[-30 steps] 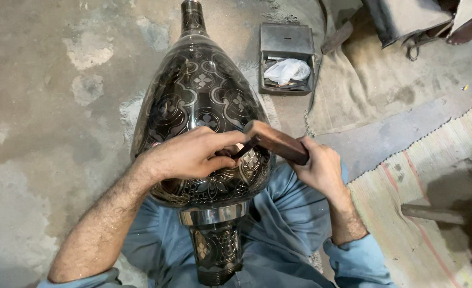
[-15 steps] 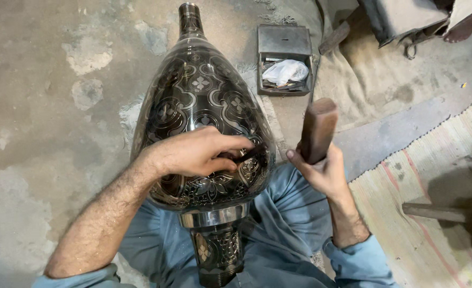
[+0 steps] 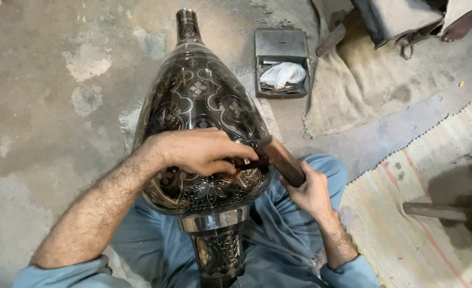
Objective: The person sits on the floor with a large engraved brass vessel between their legs. They hold a small chisel against the vessel's surface and strike it with a wooden mallet, carving decorative patterns and repositioning the chisel across different areas of the vessel.
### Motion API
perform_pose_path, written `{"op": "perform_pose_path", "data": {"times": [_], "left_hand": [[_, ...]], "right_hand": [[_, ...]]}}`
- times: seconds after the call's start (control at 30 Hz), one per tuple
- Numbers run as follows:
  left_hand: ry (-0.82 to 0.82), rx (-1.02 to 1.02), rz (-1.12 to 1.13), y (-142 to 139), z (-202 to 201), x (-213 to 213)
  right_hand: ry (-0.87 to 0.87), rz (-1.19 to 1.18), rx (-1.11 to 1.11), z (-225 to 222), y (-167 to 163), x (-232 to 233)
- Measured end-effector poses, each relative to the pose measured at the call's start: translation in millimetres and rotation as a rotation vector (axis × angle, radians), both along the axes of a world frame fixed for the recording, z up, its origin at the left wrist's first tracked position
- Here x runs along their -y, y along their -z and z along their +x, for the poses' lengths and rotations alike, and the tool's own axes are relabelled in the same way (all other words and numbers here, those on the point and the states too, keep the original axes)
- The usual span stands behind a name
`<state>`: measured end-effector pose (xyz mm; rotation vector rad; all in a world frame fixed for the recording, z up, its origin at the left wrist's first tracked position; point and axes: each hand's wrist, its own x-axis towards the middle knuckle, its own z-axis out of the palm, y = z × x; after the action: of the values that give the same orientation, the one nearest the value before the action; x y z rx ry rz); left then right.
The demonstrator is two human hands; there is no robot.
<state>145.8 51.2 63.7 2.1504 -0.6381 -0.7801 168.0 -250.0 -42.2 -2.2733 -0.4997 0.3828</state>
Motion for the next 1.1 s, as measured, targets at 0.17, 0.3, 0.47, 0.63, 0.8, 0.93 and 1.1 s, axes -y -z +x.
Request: {"op": "perform_pose_path", "data": {"times": [0.17, 0.3, 0.47, 0.63, 0.8, 0.93, 1.1], "left_hand": [[0.066, -0.042, 0.022, 0, 5, 2], [0.079, -0.004, -0.056, -1, 6, 2], [0.084, 0.033, 0.024, -3, 5, 6], [0.024, 0.019, 0.017, -7, 1, 3], [-0.119, 0.011, -0.077, -11, -12, 3], [-0.239, -0.055, 0.076, -13, -20, -1], [-0.342, 0.185, -0.061, -13, -37, -2]], "right_hand": [[0.067, 0.151, -0.052, -4, 2, -2], [0.15, 0.445, -0.084, -8, 2, -5], [0.138, 0.479, 0.009, -8, 2, -6], [0.055, 0.275, 0.31, -2, 6, -5], [-0.01, 0.403, 0.216, 10, 4, 2], [0.022, 0.331, 0.112, 26, -3, 4], [0.007, 0.595, -0.251, 49, -12, -2]]}}
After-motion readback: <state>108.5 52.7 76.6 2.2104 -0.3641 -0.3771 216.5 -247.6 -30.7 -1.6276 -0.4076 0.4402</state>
